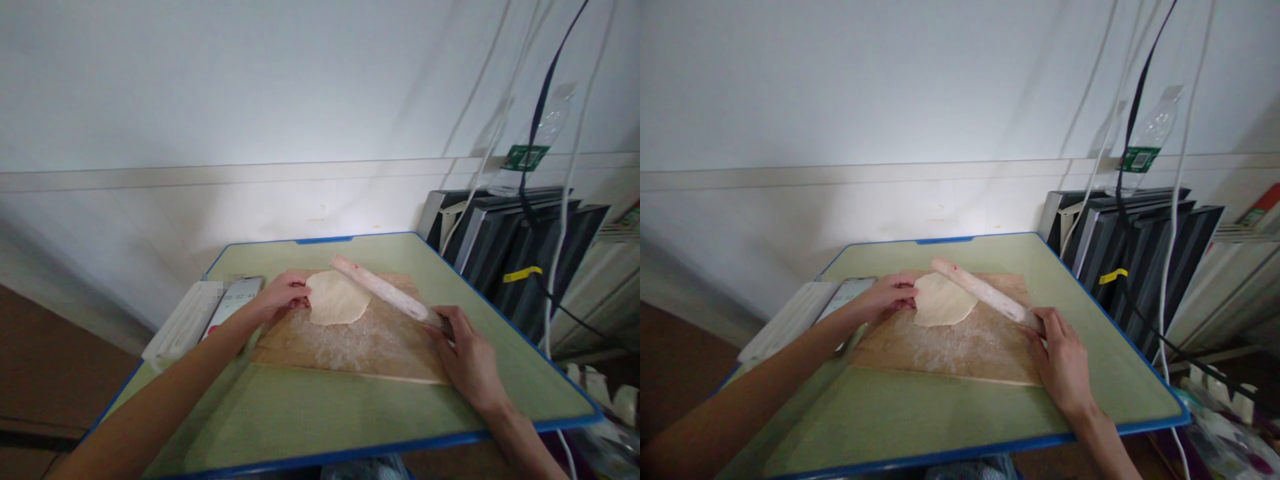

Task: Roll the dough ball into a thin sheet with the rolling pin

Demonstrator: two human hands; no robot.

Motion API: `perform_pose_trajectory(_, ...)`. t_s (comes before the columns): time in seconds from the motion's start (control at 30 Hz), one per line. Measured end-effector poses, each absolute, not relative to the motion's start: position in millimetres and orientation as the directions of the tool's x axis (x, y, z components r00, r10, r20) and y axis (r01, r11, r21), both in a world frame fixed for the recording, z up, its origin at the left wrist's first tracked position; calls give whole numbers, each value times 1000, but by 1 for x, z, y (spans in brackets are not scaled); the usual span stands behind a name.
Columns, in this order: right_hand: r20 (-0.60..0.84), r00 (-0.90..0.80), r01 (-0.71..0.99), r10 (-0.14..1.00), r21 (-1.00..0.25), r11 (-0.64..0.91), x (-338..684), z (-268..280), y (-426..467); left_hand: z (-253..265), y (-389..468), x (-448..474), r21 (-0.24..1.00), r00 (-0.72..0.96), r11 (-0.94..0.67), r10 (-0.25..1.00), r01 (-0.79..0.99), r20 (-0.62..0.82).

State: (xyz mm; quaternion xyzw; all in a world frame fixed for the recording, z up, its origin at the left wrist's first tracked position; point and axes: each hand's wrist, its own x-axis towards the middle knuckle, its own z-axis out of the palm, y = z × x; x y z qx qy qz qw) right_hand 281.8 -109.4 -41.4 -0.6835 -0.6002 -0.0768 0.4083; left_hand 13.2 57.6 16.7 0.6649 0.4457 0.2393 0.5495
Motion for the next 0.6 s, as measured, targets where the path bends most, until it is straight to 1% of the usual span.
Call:
perform_pose_trajectory(0.1,597,220,903,771,-423,70,283,-44,-108,11,56,2,925,500,-12,844,379,-194)
perform_pose_trajectory(0.2,580,201,896,789,-435,92,289,-43,-106,13,52,-1,902,496,-83,854,423,-154)
perform_pose_trajectory(0.23,574,189,894,796,-436,102,292,-41,-104,15,51,-3,891,478,-123,871,437,-114)
perform_pose_trajectory(0.3,563,125,899,817,-413,147,298,-34,-96,21,51,-6,859,412,-222,911,462,14)
perform_pose_trajectory(0.37,548,17,903,836,-368,223,302,-24,-83,30,52,-9,806,330,-328,927,493,176)
perform_pose_trajectory(0.43,523,-113,893,845,-320,317,303,-14,-66,39,52,-9,738,293,-419,906,530,304)
perform_pose_trajectory(0.5,494,-228,871,839,-282,403,299,-6,-46,44,52,-6,663,322,-489,873,567,367)
perform_pose_trajectory(0.6,442,-387,820,809,-238,521,291,-3,-20,37,49,3,545,416,-565,825,620,383)
